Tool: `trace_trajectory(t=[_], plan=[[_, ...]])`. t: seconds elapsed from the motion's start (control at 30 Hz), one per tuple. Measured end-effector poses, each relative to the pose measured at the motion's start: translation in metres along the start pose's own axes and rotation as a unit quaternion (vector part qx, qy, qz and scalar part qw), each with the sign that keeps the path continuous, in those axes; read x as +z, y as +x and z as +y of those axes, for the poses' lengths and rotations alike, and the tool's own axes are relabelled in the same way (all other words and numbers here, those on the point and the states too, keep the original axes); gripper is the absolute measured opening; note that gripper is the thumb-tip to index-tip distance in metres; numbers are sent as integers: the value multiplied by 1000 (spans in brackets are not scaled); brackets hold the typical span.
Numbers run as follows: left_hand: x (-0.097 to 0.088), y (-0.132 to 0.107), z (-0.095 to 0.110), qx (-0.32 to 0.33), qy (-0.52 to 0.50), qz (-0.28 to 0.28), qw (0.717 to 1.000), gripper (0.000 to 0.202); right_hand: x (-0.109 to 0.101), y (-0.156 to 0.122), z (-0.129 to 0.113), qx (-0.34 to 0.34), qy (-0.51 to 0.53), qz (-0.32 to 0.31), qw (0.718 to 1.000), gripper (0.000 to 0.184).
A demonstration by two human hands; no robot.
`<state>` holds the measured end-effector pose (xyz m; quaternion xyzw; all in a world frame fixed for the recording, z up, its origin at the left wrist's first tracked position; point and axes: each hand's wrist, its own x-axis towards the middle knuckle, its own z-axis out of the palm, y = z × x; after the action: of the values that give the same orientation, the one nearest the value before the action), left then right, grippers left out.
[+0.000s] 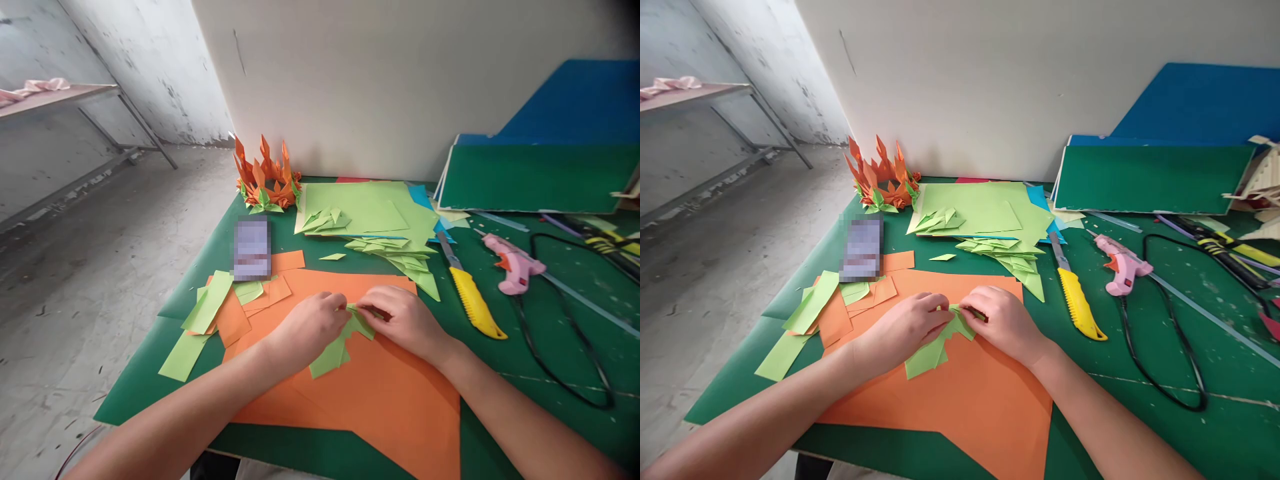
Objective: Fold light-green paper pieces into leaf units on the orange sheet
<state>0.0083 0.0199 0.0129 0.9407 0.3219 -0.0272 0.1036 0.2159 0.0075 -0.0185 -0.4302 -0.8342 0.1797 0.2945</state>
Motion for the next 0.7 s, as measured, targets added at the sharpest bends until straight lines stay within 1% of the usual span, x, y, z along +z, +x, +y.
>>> trace_trajectory(t=[0.1,0.2,0.47,0.6,0.7], plan=[[-2,1,2,-15,-17,-10,1000,23,-1,0,0,6,6,-6,1000,11],[-1,2,4,-27,-8,-11,1000,26,-1,0,0,10,7,-8,1000,12],[-3,3,6,-47,9,-39,998,29,1,1,0,22,13,-9,1000,12],[-6,3,5,-51,-10,-29,998,28,2,0,-1,22,-1,-4,1000,12],[-6,2,2,-47,-15,-3,999,27,3,-1,-2,10,-27,-3,1000,14]])
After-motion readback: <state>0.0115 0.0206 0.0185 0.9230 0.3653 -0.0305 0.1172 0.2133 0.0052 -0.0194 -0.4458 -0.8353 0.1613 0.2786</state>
